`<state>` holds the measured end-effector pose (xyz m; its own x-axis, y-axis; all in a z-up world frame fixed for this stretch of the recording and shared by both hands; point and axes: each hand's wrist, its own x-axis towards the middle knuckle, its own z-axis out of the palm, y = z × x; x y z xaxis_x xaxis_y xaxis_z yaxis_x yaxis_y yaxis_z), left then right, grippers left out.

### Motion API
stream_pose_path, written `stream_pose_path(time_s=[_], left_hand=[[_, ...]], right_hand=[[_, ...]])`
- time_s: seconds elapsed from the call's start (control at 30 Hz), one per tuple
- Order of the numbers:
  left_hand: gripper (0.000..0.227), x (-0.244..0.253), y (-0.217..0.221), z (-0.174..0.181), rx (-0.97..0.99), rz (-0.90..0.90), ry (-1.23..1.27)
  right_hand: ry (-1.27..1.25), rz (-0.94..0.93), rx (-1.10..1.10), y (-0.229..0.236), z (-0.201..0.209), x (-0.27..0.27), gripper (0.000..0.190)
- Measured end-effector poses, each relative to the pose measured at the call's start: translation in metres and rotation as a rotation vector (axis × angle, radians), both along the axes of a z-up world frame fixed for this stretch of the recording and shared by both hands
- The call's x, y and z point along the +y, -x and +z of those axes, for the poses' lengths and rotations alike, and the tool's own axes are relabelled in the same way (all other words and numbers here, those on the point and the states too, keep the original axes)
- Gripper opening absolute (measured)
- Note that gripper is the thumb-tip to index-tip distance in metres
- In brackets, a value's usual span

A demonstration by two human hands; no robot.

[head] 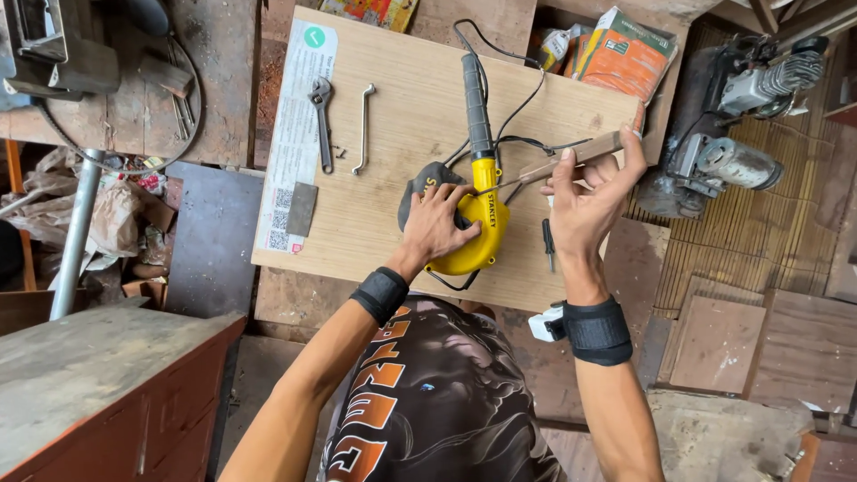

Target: The person cleans a yellow electric blower on a wooden workbench. They pick up a brush and sweep dust off the blower body and its air intake, hold the tool steady with one hand while brushing, wipe it with a dark cloth, and use a screwdriver to work around the housing before setting the tool back down.

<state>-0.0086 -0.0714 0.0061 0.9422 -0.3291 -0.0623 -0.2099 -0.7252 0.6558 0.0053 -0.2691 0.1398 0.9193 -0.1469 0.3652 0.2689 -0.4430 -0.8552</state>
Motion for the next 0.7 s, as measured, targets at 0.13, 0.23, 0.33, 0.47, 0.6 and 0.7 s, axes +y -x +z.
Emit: stream_pose_path(time_s=[0.13,0.23,0.33,0.47,0.6,0.7], left_hand=[[0.073,0.000,0.001,0.005,0.050,-0.005,-0.004],[0.078,-0.001,0.000,0.003,0.073,-0.006,-0.011],[0.076,-0.001,0.000,0.005,0.060,0.019,0.003],[0.077,-0.001,0.001,0.005,0.049,0.014,0.002],[0.077,0.001,0.000,0.012,0.102,0.016,-0.001],[0.073,0.000,0.000,0.011,0.063,0.008,-0.016]], right_hand=[[-0.003,0.009,-0.008,0.000,-0.002,-0.007,0.059],[-0.007,-0.019,0.004,0.000,-0.002,-0.010,0.059],[-0.070,-0.011,0.010,-0.001,-0.005,-0.014,0.058],[-0.082,-0.024,0.036,-0.003,-0.006,-0.018,0.058],[-0.024,0.044,0.047,-0.007,-0.008,-0.026,0.057],[0.028,0.174,0.076,-0.012,-0.005,-0.033,0.057]])
